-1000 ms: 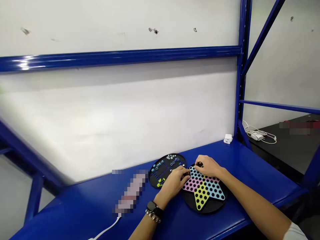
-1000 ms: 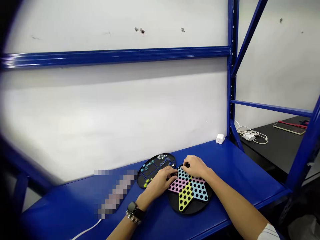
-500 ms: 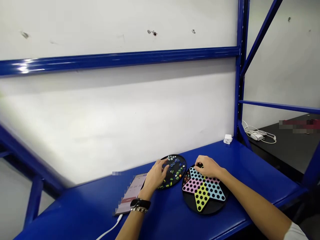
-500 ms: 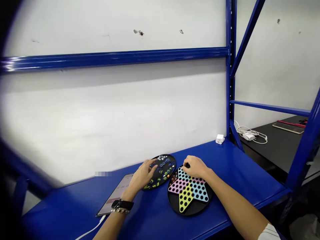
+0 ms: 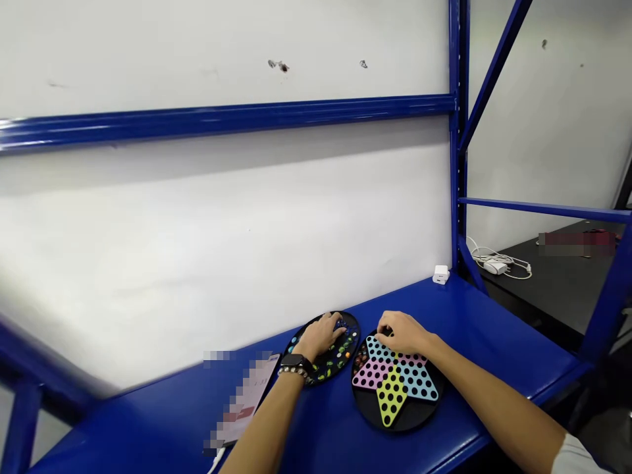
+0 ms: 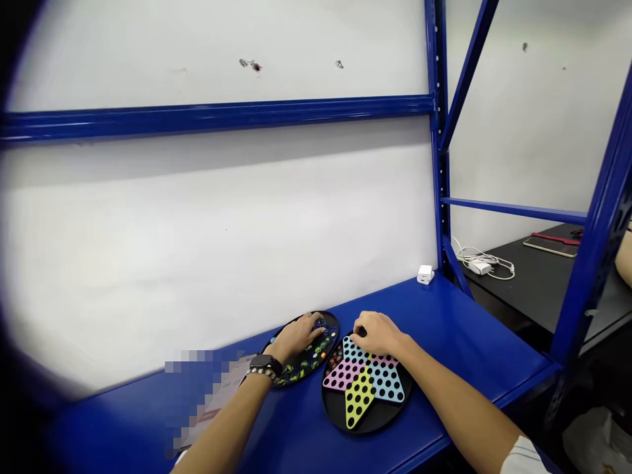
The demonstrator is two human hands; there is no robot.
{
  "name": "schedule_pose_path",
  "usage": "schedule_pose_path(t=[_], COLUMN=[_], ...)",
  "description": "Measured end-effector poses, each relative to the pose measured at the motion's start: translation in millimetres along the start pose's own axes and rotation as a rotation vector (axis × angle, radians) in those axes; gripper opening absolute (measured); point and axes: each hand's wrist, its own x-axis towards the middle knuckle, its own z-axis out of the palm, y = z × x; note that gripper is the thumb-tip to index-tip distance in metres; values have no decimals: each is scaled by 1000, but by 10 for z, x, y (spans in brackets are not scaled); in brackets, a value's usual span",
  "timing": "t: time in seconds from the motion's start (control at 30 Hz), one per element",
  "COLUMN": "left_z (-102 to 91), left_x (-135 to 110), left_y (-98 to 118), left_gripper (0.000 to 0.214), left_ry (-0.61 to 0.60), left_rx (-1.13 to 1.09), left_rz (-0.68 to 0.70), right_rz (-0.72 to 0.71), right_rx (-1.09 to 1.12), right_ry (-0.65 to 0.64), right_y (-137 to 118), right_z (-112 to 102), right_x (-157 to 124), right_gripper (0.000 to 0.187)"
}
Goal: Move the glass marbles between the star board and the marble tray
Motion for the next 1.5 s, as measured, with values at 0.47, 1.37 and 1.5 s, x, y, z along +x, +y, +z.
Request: schedule_pose_path(t=[0.47, 1.37, 1.5], left_z=[26, -224, -241], left_x=[79, 160, 143], left_y=[5, 1023, 1007], left_gripper=[29, 13, 18], left_ry=[27, -4, -2], left_rx=[2, -230, -299], left_rz=[98, 370, 398], right_rz=[0, 169, 172], right_rx=[-10, -33, -21], right_ry=[-5, 389, 380], right_y=[-12, 141, 143], right_z=[-17, -118, -116], right_x=[5, 82, 79], right_gripper=[19, 41, 43])
